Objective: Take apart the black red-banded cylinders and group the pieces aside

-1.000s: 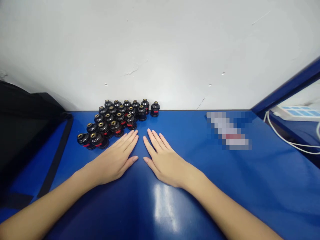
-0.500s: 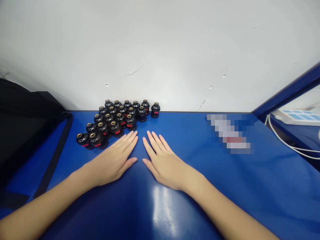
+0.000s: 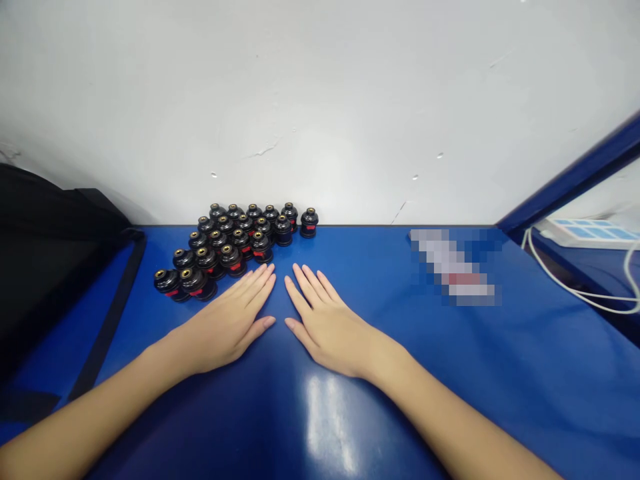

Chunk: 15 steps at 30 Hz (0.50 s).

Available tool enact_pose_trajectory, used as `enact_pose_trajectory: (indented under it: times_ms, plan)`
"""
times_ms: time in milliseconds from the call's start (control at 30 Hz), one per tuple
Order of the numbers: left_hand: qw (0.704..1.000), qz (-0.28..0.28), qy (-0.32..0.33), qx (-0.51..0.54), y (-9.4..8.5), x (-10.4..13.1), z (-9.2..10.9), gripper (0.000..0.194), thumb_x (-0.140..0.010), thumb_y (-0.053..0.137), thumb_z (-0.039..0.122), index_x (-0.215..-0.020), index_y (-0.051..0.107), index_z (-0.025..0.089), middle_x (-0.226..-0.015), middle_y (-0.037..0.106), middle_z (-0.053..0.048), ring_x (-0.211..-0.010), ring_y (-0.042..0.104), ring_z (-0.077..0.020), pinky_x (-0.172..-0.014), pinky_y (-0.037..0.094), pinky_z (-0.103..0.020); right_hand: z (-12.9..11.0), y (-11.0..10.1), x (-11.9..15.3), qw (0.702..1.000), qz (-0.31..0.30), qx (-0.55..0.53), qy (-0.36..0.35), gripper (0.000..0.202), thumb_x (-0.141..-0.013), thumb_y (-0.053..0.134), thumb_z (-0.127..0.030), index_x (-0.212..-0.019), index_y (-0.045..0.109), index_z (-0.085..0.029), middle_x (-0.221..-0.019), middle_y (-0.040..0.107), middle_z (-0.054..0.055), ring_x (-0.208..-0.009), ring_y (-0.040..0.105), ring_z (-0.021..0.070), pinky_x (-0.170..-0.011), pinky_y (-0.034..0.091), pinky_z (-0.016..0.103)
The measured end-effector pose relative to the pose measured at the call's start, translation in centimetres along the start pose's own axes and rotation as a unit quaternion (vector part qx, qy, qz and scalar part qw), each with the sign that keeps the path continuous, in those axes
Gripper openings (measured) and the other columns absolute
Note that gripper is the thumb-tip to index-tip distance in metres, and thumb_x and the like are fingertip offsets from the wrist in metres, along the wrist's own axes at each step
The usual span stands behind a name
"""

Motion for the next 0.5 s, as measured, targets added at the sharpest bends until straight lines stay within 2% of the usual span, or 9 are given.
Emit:
enact_pose_trajectory:
  times_ms: [167, 333, 500]
  plan:
    - [1.000, -0.001, 0.001, -0.004, 0.11, 0.03, -0.04, 0.070, -0.114, 0.029, 0.049, -0.164, 0.031, -0.001, -0.175, 0.024, -0.026, -0.165, 0.022, -0.0330, -0.135, 0.028, -0.049, 0.12, 0.13, -0.02, 1.000, 0.009, -0.011, -0.004, 0.072, -0.113, 0.035, -0.048, -0.174, 0.009, -0.019, -0.180, 0.002, 0.012, -0.166, 0.004, 0.0334, -0.135, 0.017, 0.059]
    - [1.000, 0.003, 0.005, -0.006, 0.12, 0.03, -0.09, 0.071, -0.114, 0.028, 0.049, -0.164, 0.032, -0.002, -0.175, 0.024, -0.026, -0.165, 0.023, -0.0335, -0.135, 0.029, -0.051, 0.08, 0.07, -0.14, 1.000, -0.006, -0.009, 0.009, 0.072, -0.113, 0.034, -0.047, -0.172, 0.020, -0.009, -0.179, 0.005, 0.018, -0.166, 0.003, 0.0337, -0.135, 0.016, 0.057]
    - [1.000, 0.009, 0.003, 0.005, 0.14, 0.01, -0.10, 0.070, -0.114, 0.029, 0.049, -0.164, 0.032, 0.000, -0.174, 0.026, -0.026, -0.164, 0.024, -0.0334, -0.135, 0.030, -0.050, 0.19, 0.12, 0.05, 1.000, 0.021, -0.007, -0.009, 0.071, -0.113, 0.036, -0.046, -0.173, 0.016, -0.015, -0.179, 0.008, 0.016, -0.166, 0.007, 0.0344, -0.134, 0.020, 0.060]
Point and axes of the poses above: each hand's wrist, its own x-axis away from the middle knuckle, its own y-axis out of the palm, z = x × y, the point moved 1 cm from there along -x, towards the middle knuckle
